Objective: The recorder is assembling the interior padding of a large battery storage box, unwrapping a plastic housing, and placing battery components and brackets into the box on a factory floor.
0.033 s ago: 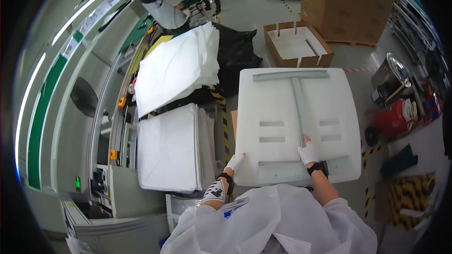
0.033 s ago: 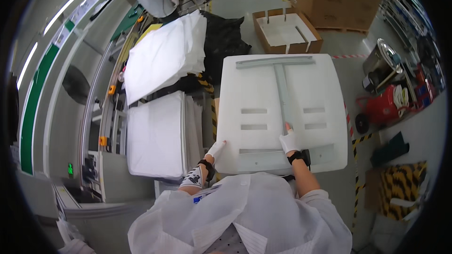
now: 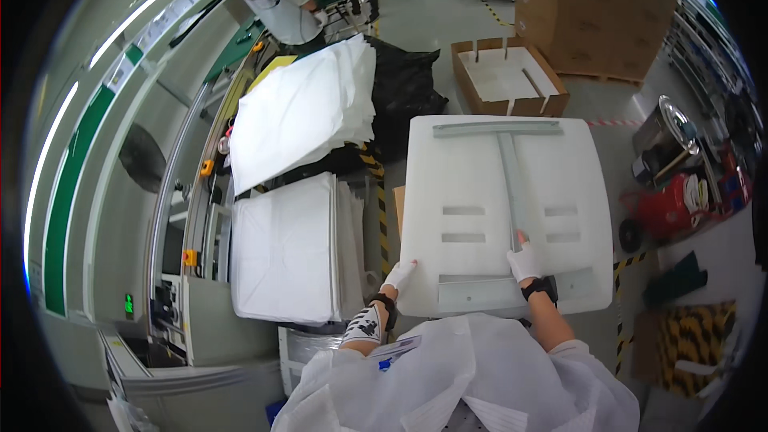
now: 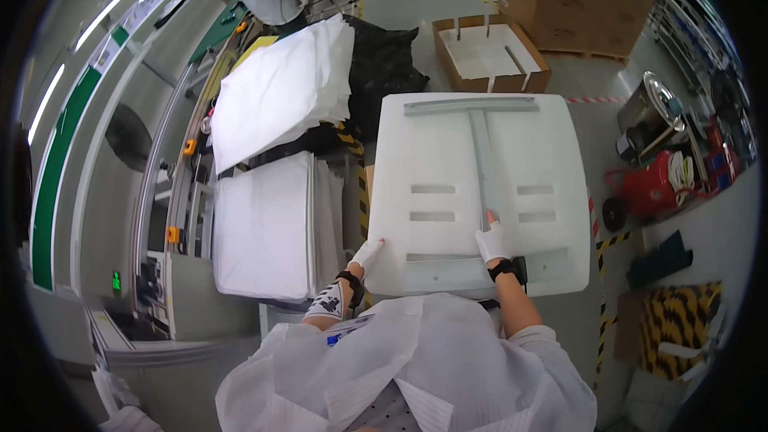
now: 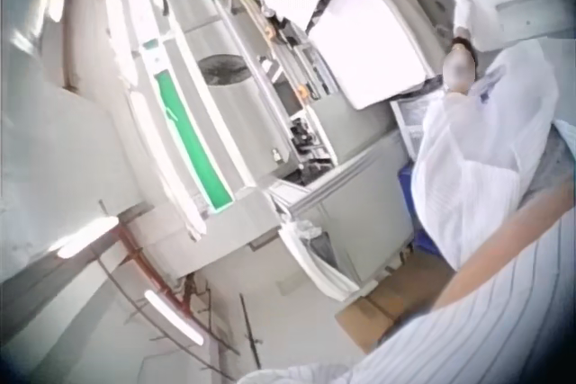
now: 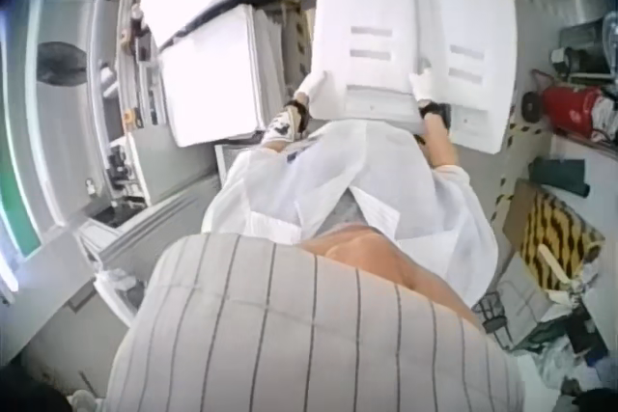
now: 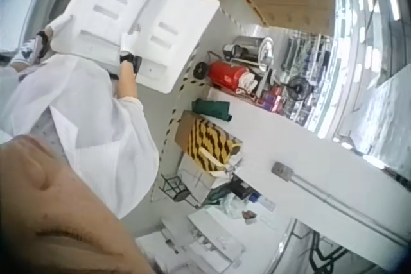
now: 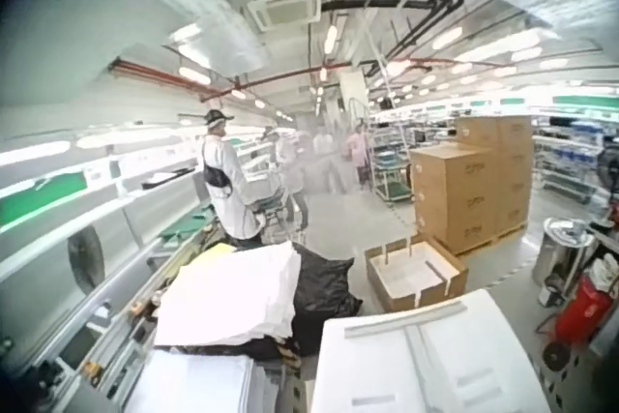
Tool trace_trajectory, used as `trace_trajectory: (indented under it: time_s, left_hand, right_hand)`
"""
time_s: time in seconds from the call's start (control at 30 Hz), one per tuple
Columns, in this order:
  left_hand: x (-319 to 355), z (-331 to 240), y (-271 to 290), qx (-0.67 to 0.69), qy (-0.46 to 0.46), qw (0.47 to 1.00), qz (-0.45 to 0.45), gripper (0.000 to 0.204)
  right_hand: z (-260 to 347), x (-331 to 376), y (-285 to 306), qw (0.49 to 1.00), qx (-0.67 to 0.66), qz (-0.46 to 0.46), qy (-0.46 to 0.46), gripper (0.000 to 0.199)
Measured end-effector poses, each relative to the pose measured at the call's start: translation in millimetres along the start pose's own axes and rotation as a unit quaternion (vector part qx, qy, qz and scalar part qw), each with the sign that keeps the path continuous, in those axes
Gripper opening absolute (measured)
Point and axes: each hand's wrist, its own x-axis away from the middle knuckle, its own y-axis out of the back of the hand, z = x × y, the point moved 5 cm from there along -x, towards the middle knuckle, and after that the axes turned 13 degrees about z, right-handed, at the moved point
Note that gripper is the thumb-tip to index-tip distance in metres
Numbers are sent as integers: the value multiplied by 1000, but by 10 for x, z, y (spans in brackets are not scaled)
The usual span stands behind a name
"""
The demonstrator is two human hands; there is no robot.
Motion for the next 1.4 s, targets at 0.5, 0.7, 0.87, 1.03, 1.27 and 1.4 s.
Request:
trace_trajectory:
  time_s: [0.5, 0.7, 0.87, 1.03, 1.27, 1.4]
  left_hand:
    - [470, -557, -127, -120, 32, 991, -55, 75]
    - [278, -406, -146, -89, 34, 995, -35, 75]
    - [121, -113, 65, -145, -82, 986, -23, 60]
    - [392, -400, -12, -120, -3, 989, -84, 56]
    - [1098, 300, -401, 154, 37, 987, -32, 60]
    - [1190, 651, -908, 350, 86, 921, 146, 53]
  right_hand:
    - [-48, -163, -213, 997, -59, -59, -1, 64]
    - [-252, -188, -202, 995, -30, 0, -95, 65]
    - [-54, -234, -280, 995, 13, 15, -102, 66]
    - [-38, -203, -220, 992, 75, -27, -95, 68]
    - [-40, 674, 42, 979, 172, -52, 99, 61]
    - [538, 988, -438, 898, 330, 155, 246, 67]
